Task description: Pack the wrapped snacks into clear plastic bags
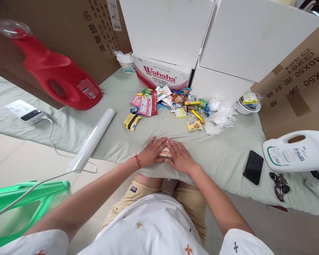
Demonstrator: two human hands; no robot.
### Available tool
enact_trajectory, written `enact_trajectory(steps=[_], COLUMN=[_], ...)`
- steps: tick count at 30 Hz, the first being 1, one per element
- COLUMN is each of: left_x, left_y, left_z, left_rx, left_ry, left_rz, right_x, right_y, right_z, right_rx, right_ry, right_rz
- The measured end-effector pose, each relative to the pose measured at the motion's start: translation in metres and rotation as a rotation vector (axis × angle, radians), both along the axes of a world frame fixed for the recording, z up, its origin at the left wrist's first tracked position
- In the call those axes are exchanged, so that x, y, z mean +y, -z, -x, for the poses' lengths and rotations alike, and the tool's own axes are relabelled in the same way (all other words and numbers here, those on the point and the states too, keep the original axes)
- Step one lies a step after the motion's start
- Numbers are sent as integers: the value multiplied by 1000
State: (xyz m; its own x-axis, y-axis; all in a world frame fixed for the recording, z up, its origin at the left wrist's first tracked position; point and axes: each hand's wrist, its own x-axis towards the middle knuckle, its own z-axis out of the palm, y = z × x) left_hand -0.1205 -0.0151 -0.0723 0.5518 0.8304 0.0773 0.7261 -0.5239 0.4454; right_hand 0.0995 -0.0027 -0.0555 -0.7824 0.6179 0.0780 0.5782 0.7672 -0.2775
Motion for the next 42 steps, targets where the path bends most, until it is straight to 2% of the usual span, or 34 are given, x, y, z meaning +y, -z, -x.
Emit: enact_trajectory(steps=[2,7,10,15,19,23,29,31,33,36,39,40,42], left_x=[3,9,10,4,0,-3,-4,-2,1,5,3,2,-2], left_y=[-2,-1,-2,-13,-21,-23,-34,-42,-50,-55,-51,-48,-42], left_z=[2,7,18,30,20,12,-3,-8,-9,-4,-6,-12,-29], left_rx=[-16,-89,-248,-631,-678,-640,-495,-495,-536,-686,-958,-1084,-1348], left_ry=[16,4,19,-24,-47,-15,-65,-104,-110,-75,-210,-263,-307], left_rz=[52,173,256,374,320,368,559,632,712,844,805,792,861], right_x=[1,5,7,6,-1,-13,-23,-23,-25,-30,-39,-41,-45], right_y=[5,7,8,-1,-10,-7,-2,-4,-8,-14,-16,-15,-12], right_z=[-1,-1,0,-2,-4,-10,-24,-28,-31,-34,-27,-23,-12], right_rx=[-44,-77,-80,72,213,346,368,385,494,759,1043,1117,1198], right_ry=[-45,-29,-31,-29,-28,-29,-121,-96,-40,161,400,450,500], right_rz=[-44,-180,-215,-220,-197,-135,91,180,304,569,911,1024,1186])
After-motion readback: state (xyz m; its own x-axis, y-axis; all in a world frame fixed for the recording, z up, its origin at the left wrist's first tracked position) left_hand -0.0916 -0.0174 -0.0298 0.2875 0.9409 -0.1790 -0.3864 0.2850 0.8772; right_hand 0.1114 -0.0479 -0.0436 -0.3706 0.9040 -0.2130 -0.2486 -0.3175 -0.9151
